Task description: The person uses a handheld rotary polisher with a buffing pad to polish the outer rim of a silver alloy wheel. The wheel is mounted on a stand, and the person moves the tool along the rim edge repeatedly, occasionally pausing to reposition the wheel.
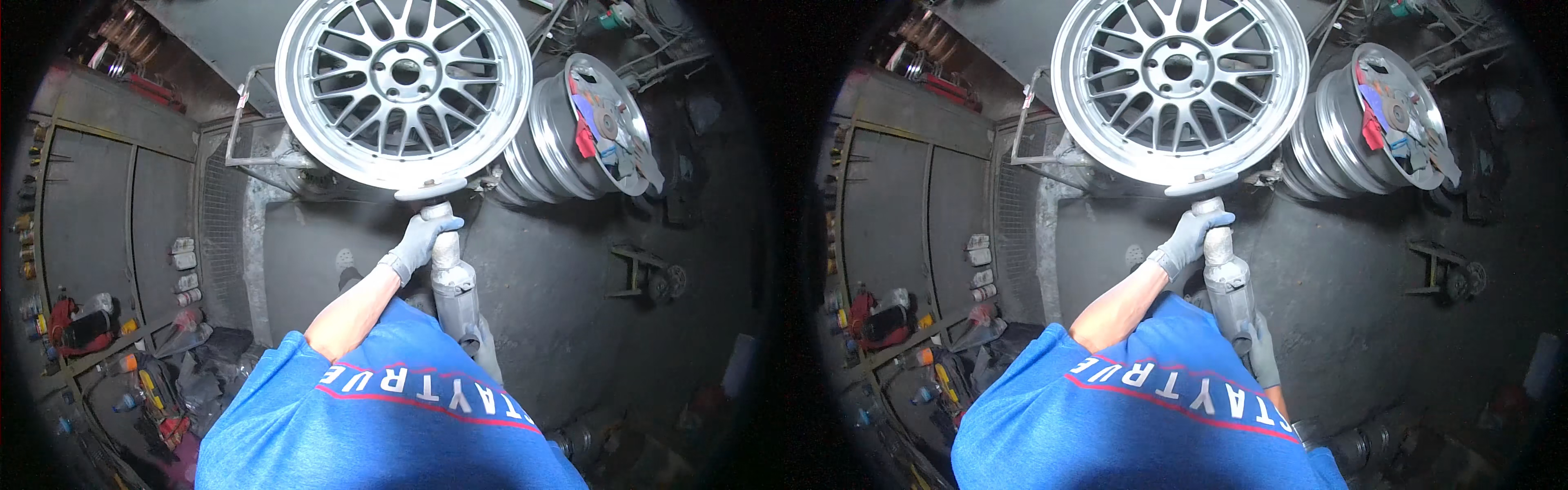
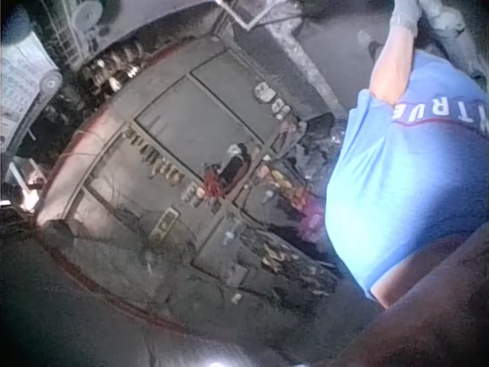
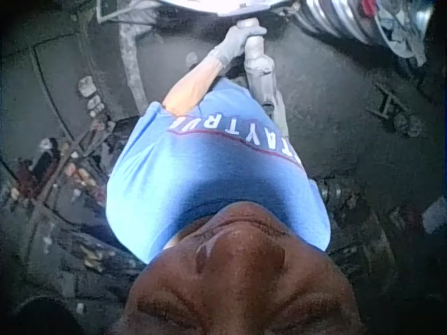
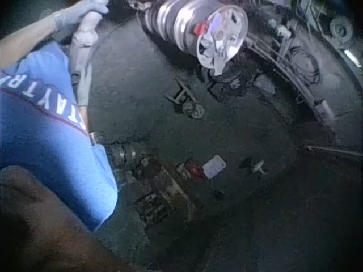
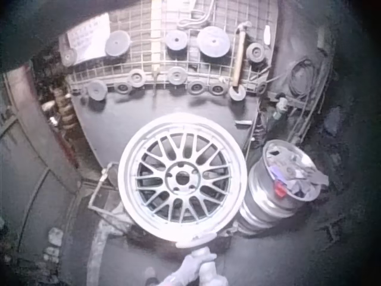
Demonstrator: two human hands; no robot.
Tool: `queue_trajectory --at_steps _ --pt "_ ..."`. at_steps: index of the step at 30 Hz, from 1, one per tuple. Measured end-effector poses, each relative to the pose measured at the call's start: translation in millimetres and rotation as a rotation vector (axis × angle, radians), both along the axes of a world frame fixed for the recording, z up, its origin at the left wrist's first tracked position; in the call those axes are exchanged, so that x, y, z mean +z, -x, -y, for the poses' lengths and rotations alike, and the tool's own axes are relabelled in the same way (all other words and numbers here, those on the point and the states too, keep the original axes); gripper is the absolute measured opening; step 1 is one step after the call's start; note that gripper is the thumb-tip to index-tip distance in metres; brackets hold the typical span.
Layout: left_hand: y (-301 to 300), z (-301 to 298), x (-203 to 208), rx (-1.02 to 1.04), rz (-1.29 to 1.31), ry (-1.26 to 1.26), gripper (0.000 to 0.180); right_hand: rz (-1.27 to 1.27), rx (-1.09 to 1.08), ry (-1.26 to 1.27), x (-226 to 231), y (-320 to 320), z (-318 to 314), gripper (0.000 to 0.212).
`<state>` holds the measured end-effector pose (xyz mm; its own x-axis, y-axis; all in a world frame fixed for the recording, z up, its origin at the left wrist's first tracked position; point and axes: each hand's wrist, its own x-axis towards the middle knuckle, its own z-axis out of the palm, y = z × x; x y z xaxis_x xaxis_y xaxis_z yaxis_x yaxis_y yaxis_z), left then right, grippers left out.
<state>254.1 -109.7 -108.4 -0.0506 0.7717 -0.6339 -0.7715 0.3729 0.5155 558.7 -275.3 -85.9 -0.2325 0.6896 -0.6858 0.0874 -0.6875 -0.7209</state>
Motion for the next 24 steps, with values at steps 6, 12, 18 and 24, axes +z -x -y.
queue_trajectory --at_steps 6,12,18,24 --pt "59 34 6 -0.030 -0.064 0.001 0.031 0.070 0.016 0.040 -11 58 40 0.056" --pt "118 43 10 0.053 -0.136 0.032 0.024 -0.089 0.079 -0.011 -12 108 24 0.058" --pt "144 38 11 0.149 -0.229 0.026 0.037 0.006 0.245 -0.083 -10 123 -20 0.063" --pt "102 27 11 0.274 -0.217 0.087 0.024 0.046 0.301 -0.055 20 85 -55 0.062"
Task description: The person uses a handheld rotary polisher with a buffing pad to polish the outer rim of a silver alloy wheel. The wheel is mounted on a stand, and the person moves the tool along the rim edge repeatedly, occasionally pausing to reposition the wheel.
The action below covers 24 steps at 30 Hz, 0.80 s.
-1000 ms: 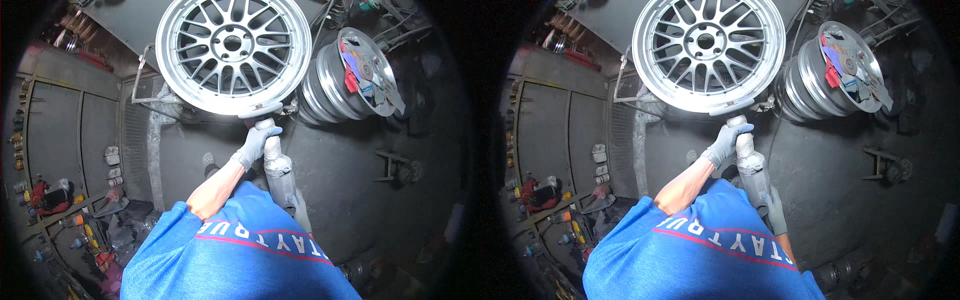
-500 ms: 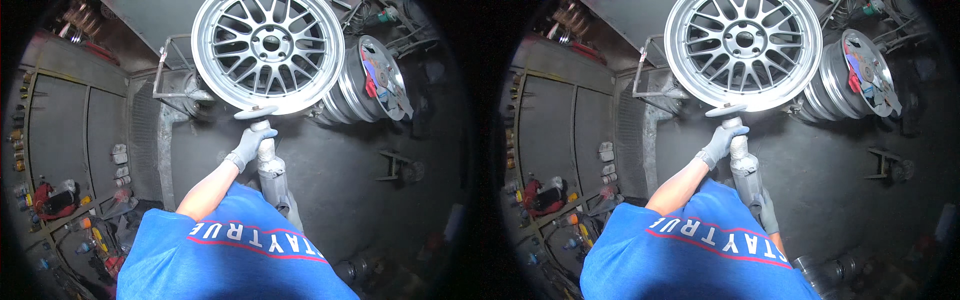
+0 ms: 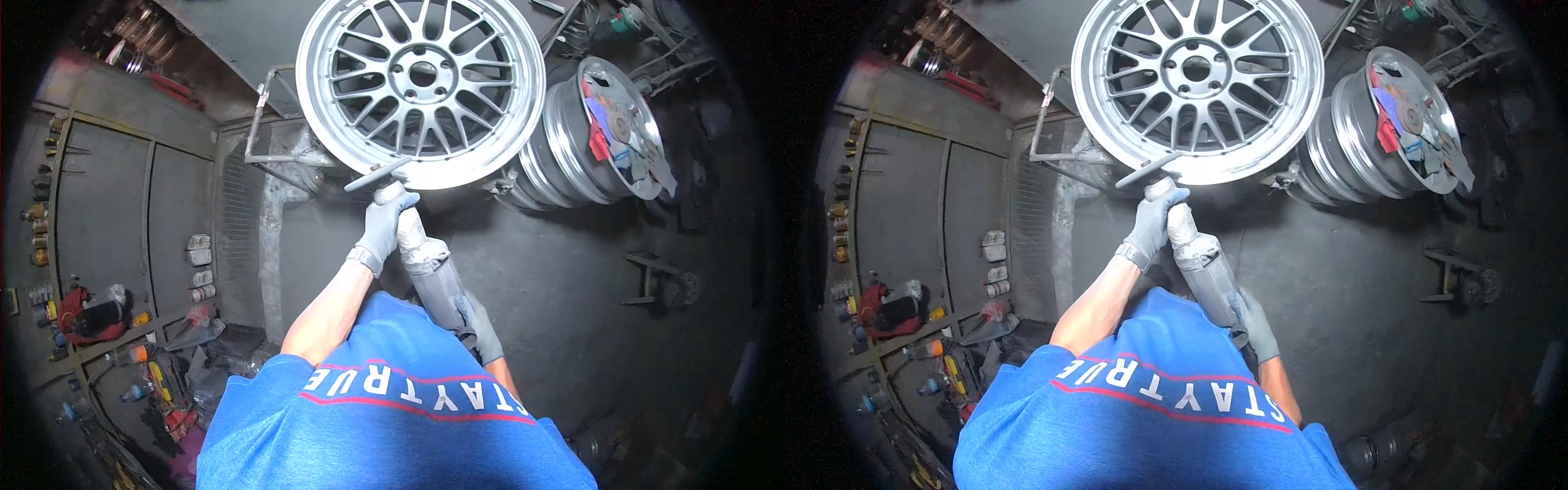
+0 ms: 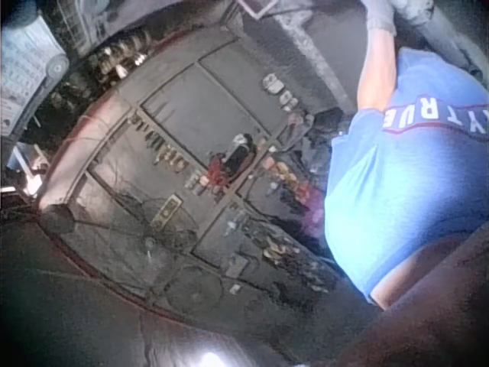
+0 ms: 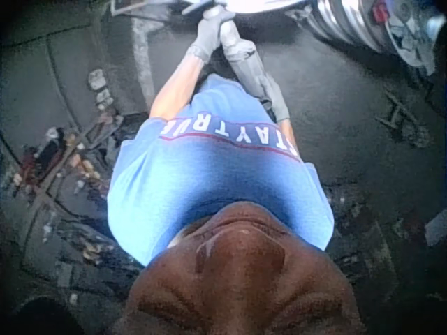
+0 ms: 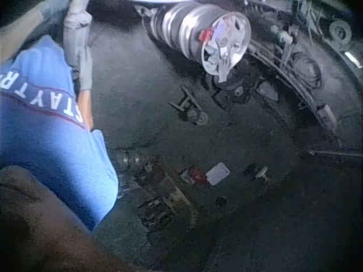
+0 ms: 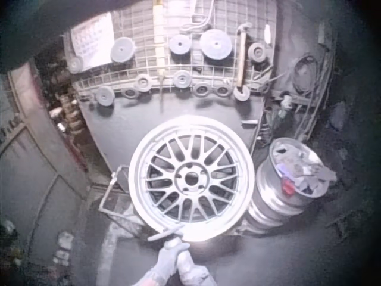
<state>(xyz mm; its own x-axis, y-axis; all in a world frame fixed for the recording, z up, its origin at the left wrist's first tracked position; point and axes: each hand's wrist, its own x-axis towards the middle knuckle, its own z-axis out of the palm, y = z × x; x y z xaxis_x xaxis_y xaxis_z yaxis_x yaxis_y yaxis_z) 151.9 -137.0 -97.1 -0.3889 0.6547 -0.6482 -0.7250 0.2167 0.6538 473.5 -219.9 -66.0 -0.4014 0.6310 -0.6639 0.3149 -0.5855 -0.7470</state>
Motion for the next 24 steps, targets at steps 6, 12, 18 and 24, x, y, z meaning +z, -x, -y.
queue_trajectory --at_steps 6,12,18,24 --pt "-94 -33 5 -0.047 0.056 -0.033 0.024 0.082 -0.085 -0.031 5 -92 -15 0.060" --pt "-151 -59 8 -0.089 0.130 -0.109 0.030 0.085 -0.161 -0.059 27 -138 -24 0.061" --pt "-127 -40 6 -0.081 0.096 -0.118 0.031 0.126 -0.089 -0.054 22 -120 -16 0.061" --pt "-63 -6 3 0.057 0.067 -0.057 0.025 0.055 0.057 -0.064 -7 -75 -21 0.064"
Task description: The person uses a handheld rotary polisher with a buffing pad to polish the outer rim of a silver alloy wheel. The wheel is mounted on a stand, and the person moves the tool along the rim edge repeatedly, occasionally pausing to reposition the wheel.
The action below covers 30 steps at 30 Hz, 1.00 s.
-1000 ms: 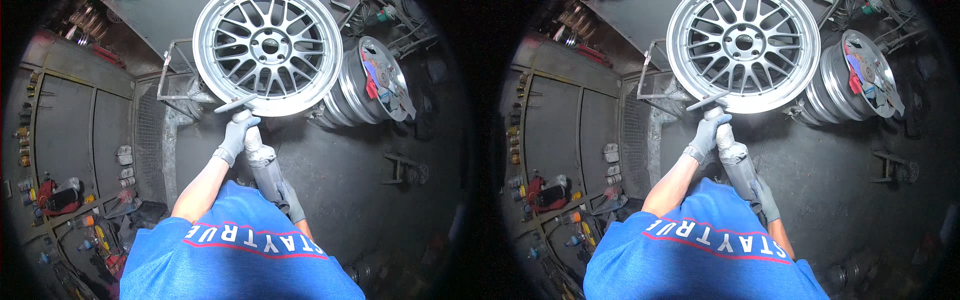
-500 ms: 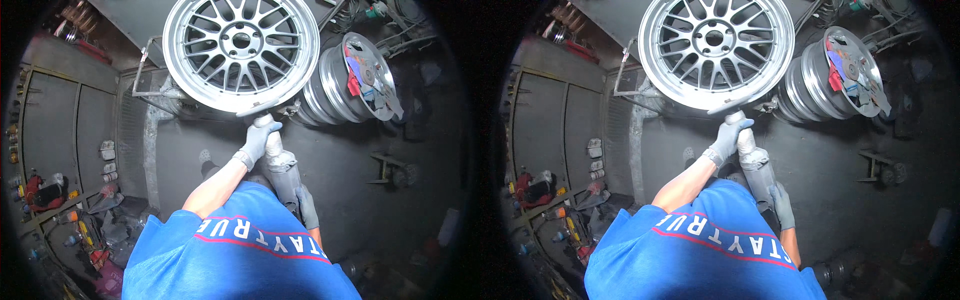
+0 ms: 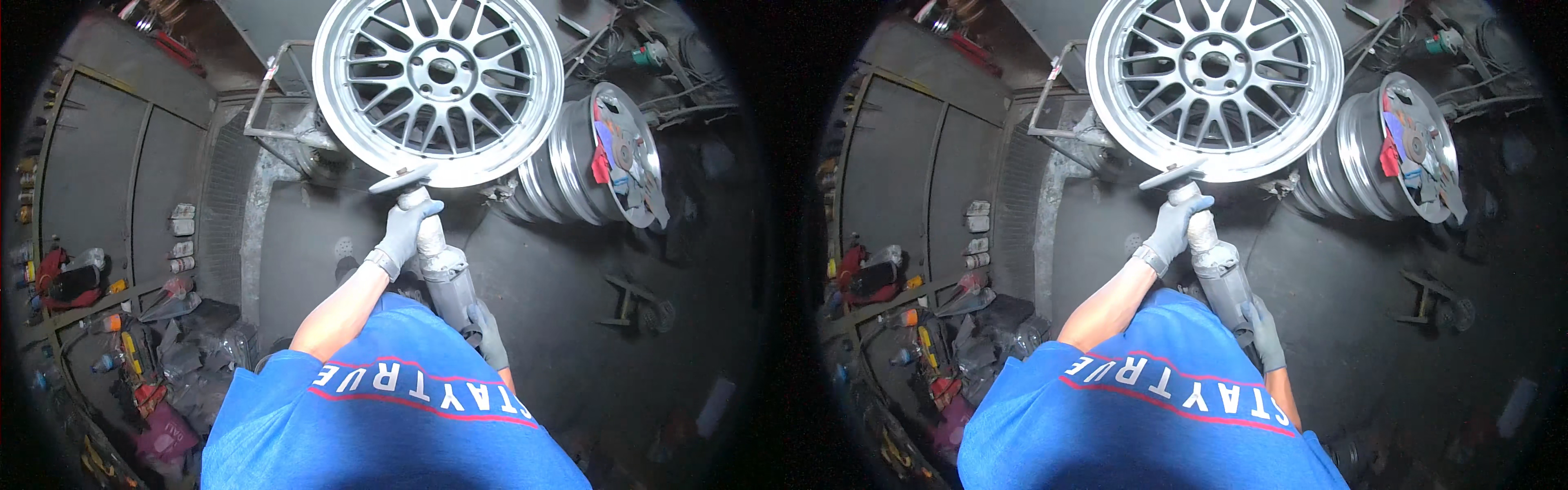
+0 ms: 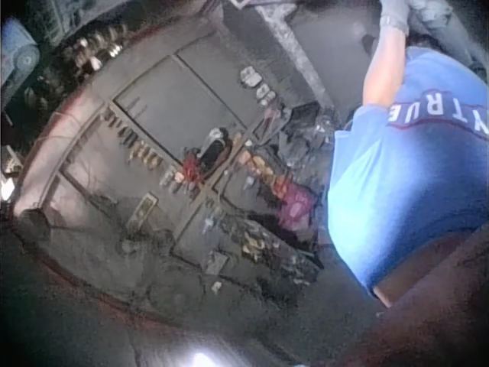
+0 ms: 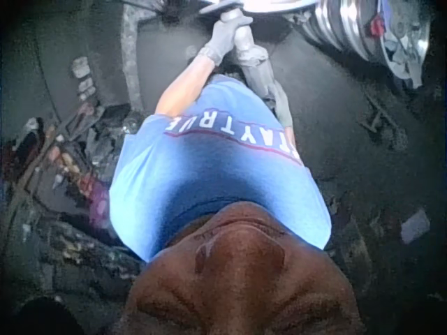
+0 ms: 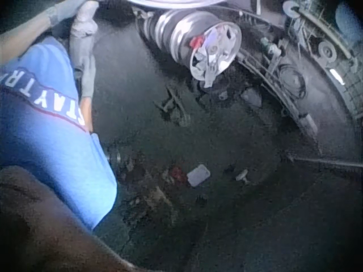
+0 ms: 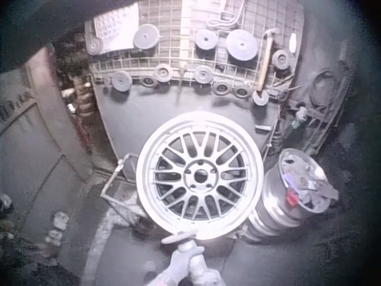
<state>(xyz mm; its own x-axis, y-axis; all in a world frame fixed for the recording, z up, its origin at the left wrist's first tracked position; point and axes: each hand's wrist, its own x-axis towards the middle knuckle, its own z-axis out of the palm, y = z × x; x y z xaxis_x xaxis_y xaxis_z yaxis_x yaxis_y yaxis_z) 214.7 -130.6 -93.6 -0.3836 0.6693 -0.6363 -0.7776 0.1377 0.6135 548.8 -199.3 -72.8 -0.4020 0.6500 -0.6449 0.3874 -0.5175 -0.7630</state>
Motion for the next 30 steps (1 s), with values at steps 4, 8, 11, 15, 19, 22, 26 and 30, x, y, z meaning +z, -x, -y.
queue_trajectory --at_steps 4,8,11,15,19,22,26,30 --pt "47 6 -9 0.030 -0.070 0.032 0.022 -0.016 0.055 -0.002 6 50 -11 0.065" --pt "72 0 0 0.121 -0.097 -0.030 0.021 -0.038 0.084 0.034 -6 71 -25 0.065" --pt "71 -9 4 0.111 -0.061 0.020 0.022 -0.041 0.070 0.116 23 72 -38 0.064" --pt "38 -26 4 0.095 -0.043 -0.012 0.030 -0.023 0.030 0.128 53 43 -52 0.063" --pt "-20 -53 1 -0.022 0.034 -0.056 0.040 0.048 -0.144 0.147 74 -6 -49 0.060" --pt "-60 -71 21 -0.085 0.064 -0.104 0.037 0.011 -0.283 0.260 112 -17 -44 0.057" --pt "-75 -82 38 -0.137 0.060 -0.124 0.032 0.018 -0.334 0.272 125 -24 -35 0.062" --pt "-59 -68 30 -0.122 0.019 -0.103 0.035 0.061 -0.337 0.199 127 3 -21 0.058"
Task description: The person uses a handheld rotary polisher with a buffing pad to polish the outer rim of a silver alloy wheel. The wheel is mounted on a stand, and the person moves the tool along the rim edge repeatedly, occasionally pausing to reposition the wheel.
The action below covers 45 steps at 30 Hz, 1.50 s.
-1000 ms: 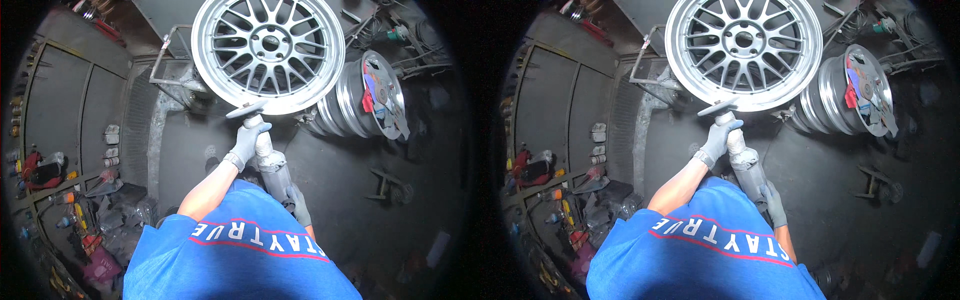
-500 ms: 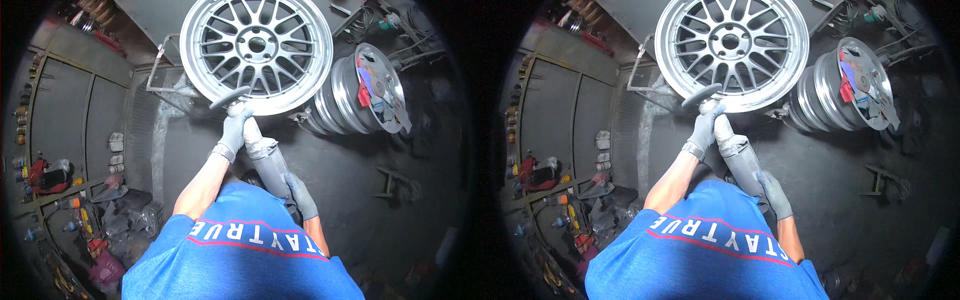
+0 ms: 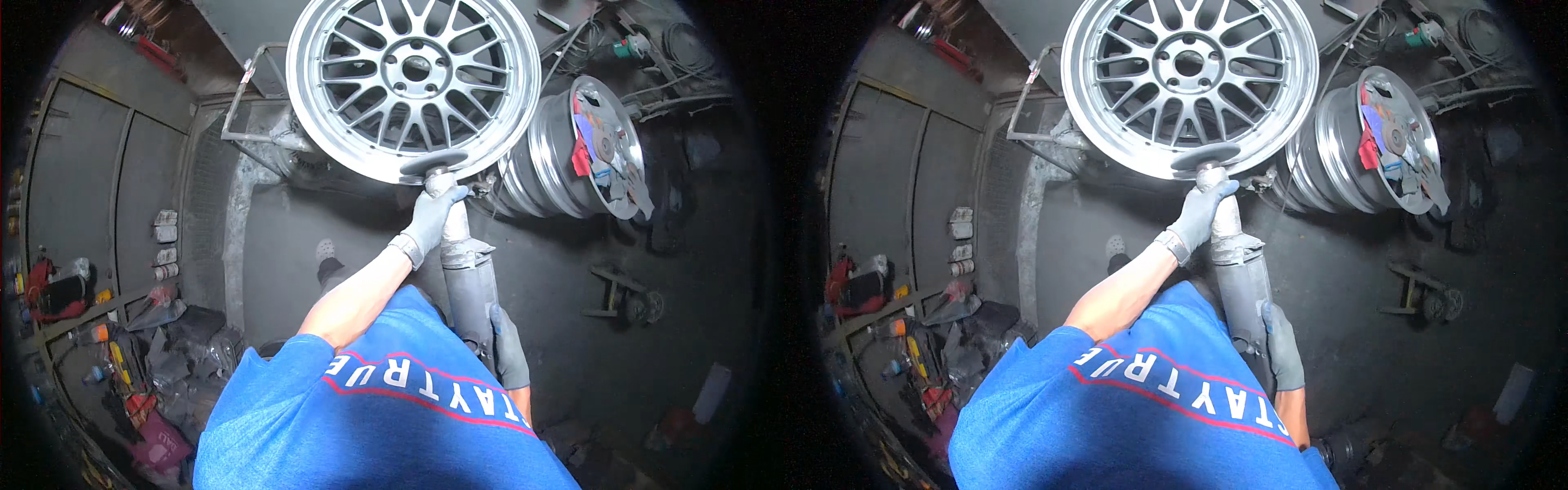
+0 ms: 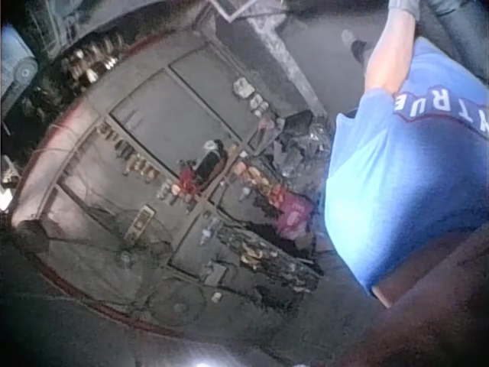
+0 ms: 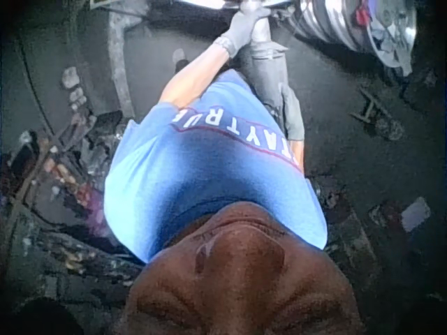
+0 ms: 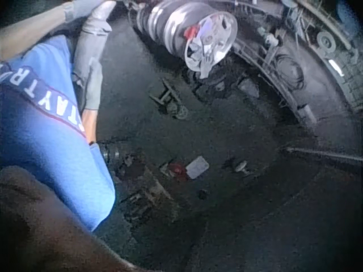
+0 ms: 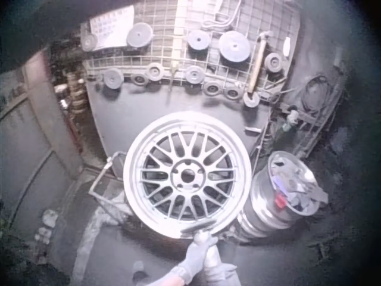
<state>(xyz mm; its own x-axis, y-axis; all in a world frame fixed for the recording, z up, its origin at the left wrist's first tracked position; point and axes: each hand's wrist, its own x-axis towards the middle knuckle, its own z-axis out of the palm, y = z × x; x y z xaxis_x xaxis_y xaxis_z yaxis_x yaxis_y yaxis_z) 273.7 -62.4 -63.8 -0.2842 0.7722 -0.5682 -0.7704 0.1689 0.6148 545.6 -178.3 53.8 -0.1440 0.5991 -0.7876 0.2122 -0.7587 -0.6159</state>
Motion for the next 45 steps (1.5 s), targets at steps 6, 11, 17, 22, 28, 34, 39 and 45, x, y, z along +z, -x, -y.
queue_trajectory --at_steps 6,11,17,22,28,34,39,45 --pt "61 32 -15 0.053 -0.115 0.000 0.044 -0.109 -0.025 0.078 -2 65 15 0.054" --pt "114 50 10 0.071 -0.205 0.078 0.044 -0.144 0.061 0.083 -31 94 15 0.055" --pt "108 41 5 0.092 -0.172 0.088 0.043 -0.200 0.085 0.071 -38 83 4 0.059" --pt "46 16 -23 0.099 -0.035 -0.005 0.049 -0.098 0.107 -0.012 -51 13 -4 0.062" --pt "-13 -14 -7 -0.033 0.050 -0.067 0.042 0.055 0.063 -0.129 -8 -8 5 0.065" --pt "11 -8 -23 -0.113 0.125 -0.108 0.033 -0.028 -0.017 -0.145 -16 21 38 0.068" --pt "51 25 -27 -0.156 0.155 -0.051 0.032 0.040 0.043 -0.106 -21 64 71 0.071" --pt "109 49 -27 -0.146 -0.018 -0.031 0.035 -0.080 0.033 -0.041 -8 129 92 0.070"
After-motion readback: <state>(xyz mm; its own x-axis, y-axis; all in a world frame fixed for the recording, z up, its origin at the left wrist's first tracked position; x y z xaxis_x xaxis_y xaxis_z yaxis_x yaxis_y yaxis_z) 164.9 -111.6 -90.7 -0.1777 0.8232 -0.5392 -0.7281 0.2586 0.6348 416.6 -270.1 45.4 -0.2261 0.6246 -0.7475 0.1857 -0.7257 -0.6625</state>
